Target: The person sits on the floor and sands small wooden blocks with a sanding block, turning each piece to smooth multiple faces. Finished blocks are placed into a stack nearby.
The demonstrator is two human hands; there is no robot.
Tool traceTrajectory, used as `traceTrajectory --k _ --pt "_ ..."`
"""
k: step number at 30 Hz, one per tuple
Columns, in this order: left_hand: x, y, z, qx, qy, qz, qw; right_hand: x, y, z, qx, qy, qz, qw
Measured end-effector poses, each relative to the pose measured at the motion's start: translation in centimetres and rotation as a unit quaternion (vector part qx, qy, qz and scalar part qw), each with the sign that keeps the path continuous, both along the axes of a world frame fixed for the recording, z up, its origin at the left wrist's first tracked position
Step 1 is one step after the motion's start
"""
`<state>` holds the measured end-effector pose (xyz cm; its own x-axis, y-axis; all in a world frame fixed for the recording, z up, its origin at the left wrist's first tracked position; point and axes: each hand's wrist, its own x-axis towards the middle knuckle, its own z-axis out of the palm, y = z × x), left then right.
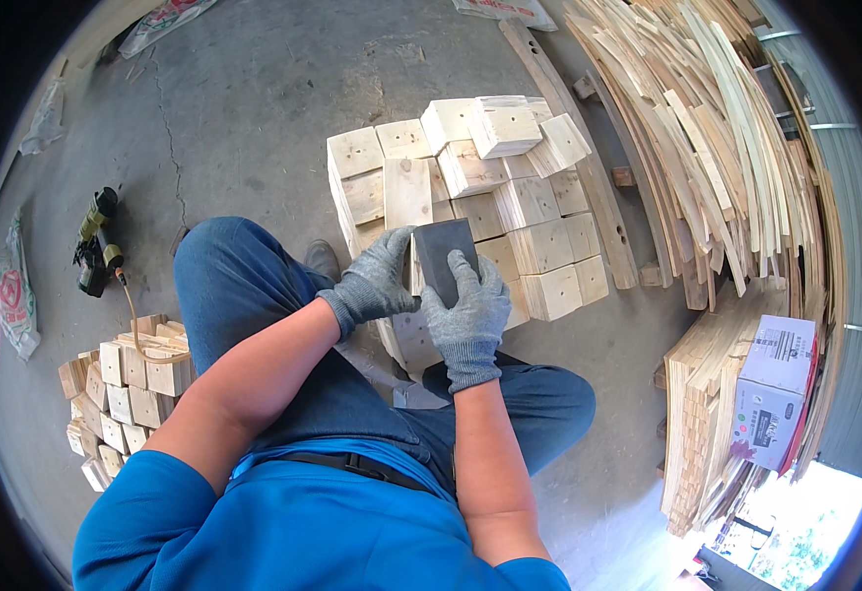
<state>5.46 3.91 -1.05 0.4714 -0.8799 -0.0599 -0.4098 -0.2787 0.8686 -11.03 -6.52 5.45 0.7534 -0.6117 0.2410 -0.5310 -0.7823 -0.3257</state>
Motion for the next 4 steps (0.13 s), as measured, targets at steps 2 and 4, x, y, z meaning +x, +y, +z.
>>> traceTrajectory --k 2,4 --pt "-0.02 -0.01 -0.14 0.0 -0.003 0.002 1.0 0.0 0.02 -0.02 0.002 0.003 -0.002 1.0" --pt "-0.02 0.04 -0.26 -0.002 -0.006 0.003 1.0 -0.04 -0.03 -0.13 0.01 0.007 -0.004 1.0"
